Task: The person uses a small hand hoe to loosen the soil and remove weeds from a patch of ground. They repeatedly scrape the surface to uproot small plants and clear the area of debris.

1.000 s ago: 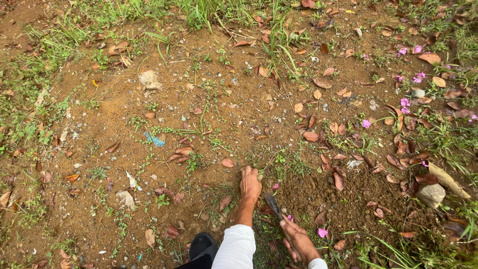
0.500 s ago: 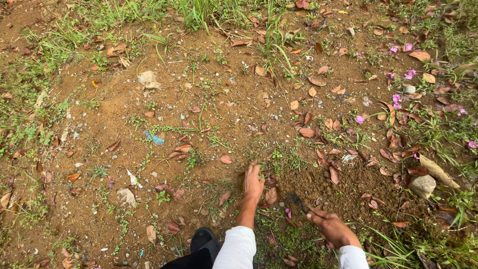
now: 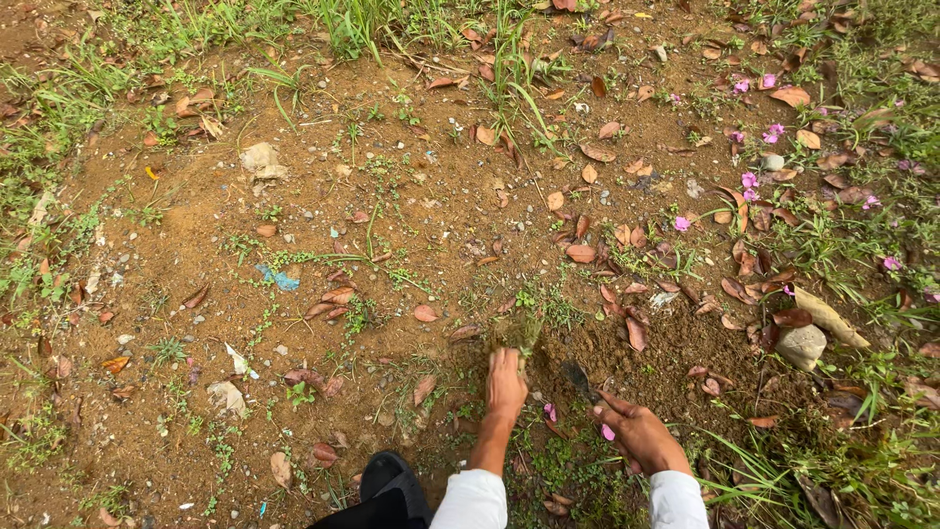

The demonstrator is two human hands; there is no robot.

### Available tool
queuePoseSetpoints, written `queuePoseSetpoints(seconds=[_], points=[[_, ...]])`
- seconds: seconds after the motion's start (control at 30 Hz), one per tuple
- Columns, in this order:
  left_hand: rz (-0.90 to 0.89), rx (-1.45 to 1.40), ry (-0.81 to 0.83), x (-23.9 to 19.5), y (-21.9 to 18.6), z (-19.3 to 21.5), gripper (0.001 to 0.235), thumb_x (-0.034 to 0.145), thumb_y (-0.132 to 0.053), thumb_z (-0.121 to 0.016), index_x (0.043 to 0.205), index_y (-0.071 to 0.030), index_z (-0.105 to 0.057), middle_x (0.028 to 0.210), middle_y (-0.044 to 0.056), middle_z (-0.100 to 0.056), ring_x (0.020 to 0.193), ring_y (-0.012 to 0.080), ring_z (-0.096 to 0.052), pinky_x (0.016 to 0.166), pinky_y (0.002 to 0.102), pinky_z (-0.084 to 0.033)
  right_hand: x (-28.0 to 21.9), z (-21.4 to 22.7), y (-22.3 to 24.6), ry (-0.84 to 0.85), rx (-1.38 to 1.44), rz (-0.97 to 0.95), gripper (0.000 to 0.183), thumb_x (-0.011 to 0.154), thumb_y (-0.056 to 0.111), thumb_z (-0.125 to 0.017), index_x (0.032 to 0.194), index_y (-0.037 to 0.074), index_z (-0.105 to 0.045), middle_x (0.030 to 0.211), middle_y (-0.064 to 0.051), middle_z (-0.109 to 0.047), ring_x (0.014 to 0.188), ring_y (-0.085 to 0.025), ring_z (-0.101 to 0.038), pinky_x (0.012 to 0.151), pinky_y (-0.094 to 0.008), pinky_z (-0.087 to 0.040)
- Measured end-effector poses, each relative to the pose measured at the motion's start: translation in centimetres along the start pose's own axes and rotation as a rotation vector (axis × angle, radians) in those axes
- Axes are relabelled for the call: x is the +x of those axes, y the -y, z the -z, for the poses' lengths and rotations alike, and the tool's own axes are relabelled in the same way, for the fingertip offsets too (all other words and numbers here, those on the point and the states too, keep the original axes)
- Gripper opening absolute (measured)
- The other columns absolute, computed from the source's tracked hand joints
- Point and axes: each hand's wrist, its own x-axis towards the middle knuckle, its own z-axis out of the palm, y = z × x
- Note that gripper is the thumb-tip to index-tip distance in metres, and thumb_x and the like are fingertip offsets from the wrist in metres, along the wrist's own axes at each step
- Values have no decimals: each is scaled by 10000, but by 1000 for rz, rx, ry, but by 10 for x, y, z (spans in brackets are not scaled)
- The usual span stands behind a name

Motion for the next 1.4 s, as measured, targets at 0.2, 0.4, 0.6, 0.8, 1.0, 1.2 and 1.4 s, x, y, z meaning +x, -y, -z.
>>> queuePoseSetpoints(seconds=[0.2,0.4,0.6,0.8,1.0,1.2,1.4], points=[[-134,105,-51,-68,-27,36,423,950,-157,-681,1359,-184,-576,1519,117,-422,1439,387,-295,1154,584,-272,-12,4,-6,-29,-112,23,604,956,421,-684,1526,265,-554,581,-67,-461,376,-137,-315,390,-324,-283],[-94,165,85,-76,-5,31,658,882,185,-503,1379,-235,-597,1584,24,-417,1460,310,-370,1200,441,-389,-18,11,-11,-43,-84,53,616,948,401,-687,1524,245,-533,501,-22,-426,383,-149,-362,400,-337,-304],[-30,32,-42,-31,-4,66,789,888,180,-513,1525,-282,-464,1561,84,-410,1425,346,-423,1142,436,-455,5,23,-20,-130,-368,7,546,973,450,-661,1490,284,-602,593,-67,-542,446,-157,-460,459,-336,-372],[131,70,-190,17,5,92,870,813,235,-500,1544,-220,-379,1567,126,-400,1358,367,-431,1012,443,-526,16,54,-19,-152,-587,-48,481,1025,458,-531,1487,350,-611,888,-96,-718,654,-182,-595,608,-346,-450],[20,253,-138,32,27,75,477,914,83,-538,1355,-90,-593,1397,133,-591,1310,303,-518,1101,419,-504,7,72,-24,-269,-686,-47,501,1038,517,-514,1507,345,-547,1046,-83,-765,803,-203,-755,743,-381,-561],[-126,24,-117,1,-36,50,525,840,199,-529,1223,-119,-695,1325,101,-623,1277,272,-510,1153,411,-412,-13,84,-23,-299,-750,-36,501,1007,564,-527,1473,390,-587,1205,-60,-788,1030,-236,-782,924,-400,-586],[-431,46,-49,-37,-96,-26,500,831,117,-600,1280,-89,-670,1305,158,-630,1292,341,-505,1133,469,-405,-30,101,-33,-464,-733,-85,456,1048,548,-447,1467,416,-571,1366,-28,-698,1242,-292,-679,1043,-421,-545]])
